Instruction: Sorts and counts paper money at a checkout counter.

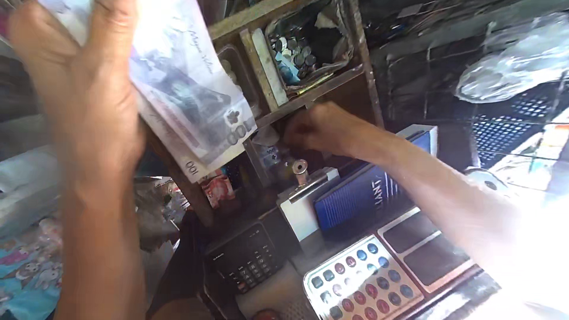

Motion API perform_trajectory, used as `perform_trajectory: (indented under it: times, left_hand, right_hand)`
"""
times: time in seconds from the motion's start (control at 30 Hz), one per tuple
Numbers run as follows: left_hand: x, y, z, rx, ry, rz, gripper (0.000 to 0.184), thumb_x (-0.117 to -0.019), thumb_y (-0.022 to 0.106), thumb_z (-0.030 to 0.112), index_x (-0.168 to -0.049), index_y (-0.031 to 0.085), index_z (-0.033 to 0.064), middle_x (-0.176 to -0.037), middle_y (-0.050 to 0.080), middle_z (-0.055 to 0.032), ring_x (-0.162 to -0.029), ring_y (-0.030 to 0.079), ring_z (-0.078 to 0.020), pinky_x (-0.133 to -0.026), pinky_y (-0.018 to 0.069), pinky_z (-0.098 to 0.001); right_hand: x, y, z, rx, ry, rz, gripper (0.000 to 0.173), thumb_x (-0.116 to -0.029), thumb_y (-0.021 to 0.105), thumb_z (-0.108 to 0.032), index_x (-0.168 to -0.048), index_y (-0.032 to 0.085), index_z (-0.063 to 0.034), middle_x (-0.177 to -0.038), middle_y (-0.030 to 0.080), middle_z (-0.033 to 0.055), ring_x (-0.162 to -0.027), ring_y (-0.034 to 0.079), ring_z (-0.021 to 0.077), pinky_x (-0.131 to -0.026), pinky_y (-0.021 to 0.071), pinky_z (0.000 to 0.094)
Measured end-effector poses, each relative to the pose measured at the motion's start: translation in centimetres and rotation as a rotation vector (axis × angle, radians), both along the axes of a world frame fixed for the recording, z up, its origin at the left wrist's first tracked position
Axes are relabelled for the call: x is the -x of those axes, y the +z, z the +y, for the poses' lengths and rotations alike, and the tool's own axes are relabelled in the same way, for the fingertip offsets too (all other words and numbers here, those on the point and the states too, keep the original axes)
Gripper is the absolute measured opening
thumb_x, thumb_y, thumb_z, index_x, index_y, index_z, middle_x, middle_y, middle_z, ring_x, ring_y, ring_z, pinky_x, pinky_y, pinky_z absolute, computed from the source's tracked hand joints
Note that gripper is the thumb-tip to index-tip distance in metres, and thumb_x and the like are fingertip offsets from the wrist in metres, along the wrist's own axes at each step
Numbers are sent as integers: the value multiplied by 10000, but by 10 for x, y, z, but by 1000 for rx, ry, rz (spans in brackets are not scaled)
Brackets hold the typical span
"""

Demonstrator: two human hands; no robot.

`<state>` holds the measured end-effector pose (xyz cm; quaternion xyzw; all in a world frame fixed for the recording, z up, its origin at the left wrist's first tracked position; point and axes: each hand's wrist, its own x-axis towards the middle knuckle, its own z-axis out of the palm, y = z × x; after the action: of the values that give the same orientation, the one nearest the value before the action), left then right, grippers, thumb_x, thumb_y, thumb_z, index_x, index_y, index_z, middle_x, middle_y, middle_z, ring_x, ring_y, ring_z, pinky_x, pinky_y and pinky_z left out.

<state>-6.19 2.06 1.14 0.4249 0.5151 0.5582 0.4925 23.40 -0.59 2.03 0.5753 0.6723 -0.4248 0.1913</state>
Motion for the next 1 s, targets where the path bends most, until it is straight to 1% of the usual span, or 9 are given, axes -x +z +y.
perform_trajectory:
  times: [0.07, 0.13, 0.2, 0.4, 0.5, 0.63, 0.8, 0.9, 1.0]
  left_hand:
    - [9, -3, -4, -22, 11, 13, 86, -1015, 594, 115, -1091, 559, 132, -965, 671, 27, -944, 686, -115, -897, 594, -333]
    - [3, -5, -12, -16, 3, -10, 52, -1013, 598, 117, -1065, 602, 117, -947, 708, 30, -936, 705, -119, -895, 601, -346]
    - [-5, -5, -21, 7, -36, 12, 53, -1017, 591, 111, -1056, 603, 146, -940, 724, 92, -925, 717, -62, -896, 612, -298]
    - [-14, -13, -41, 48, -133, 81, 89, -1025, 573, 101, -1067, 607, 171, -935, 712, 168, -898, 701, 15, -858, 605, -223]
    - [-10, -15, -45, 42, -186, 279, 72, -1035, 587, 160, -1069, 627, 112, -942, 699, 152, -897, 681, 67, -835, 587, -171]
    - [-19, -19, -47, 103, -212, 363, 220, -1040, 601, 266, -1053, 679, 61, -905, 711, 68, -842, 676, 50, -788, 579, -183]
    - [-42, -9, -60, 64, -342, 397, 348, -1069, 543, 350, -1002, 673, 33, -755, 655, -69, -626, 630, -133, -576, 539, -323]
    - [-55, -1, -61, 88, -325, 403, 384, -1063, 531, 411, -974, 672, 64, -706, 629, -58, -560, 597, -149, -499, 500, -330]
    - [-62, 7, -57, 167, -278, 344, 410, -1052, 530, 462, -980, 672, 85, -719, 636, -58, -569, 606, -164, -497, 502, -345]
  right_hand:
    - [4, -21, -7, 148, 9, -52, 227, -1028, 631, -240, -979, 758, -58, -909, 702, 146, -848, 678, 298, -792, 539, 537]
    - [6, -43, -14, 160, 58, -38, 251, -1017, 636, -232, -1188, 733, -75, -1195, 659, 220, -1093, 641, 394, -936, 504, 596]
    - [9, -55, -15, 157, 122, -112, 287, -1004, 649, -227, -1243, 681, -70, -1302, 599, 250, -1105, 642, 441, -916, 516, 619]
    - [4, -62, -12, 120, 19, -36, 139, -940, 675, -80, -1019, 790, -85, -984, 739, 181, -961, 697, 386, -853, 524, 623]
    - [10, -23, -7, 130, -66, -9, 260, -921, 730, -81, -1180, 726, -97, -992, 715, 146, -883, 679, 306, -809, 532, 548]
    - [-2, 17, -14, 214, -348, 98, 621, -909, 756, -46, -1458, 481, -138, -918, 709, 96, -542, 645, 202, -473, 574, 379]
    - [-16, 49, -20, -83, -603, 544, 80, -937, 729, -135, -1011, 703, -121, -771, 693, 1, -501, 539, 48, -406, 422, 159]
    - [-7, 59, -13, -203, -595, 679, 81, -947, 714, -158, -1017, 717, -116, -907, 730, 1, -734, 688, 81, -651, 599, 220]
    - [16, 61, -11, -217, -729, 790, 137, -1002, 662, -233, -927, 676, -119, -773, 686, 19, -602, 649, 86, -535, 570, 230]
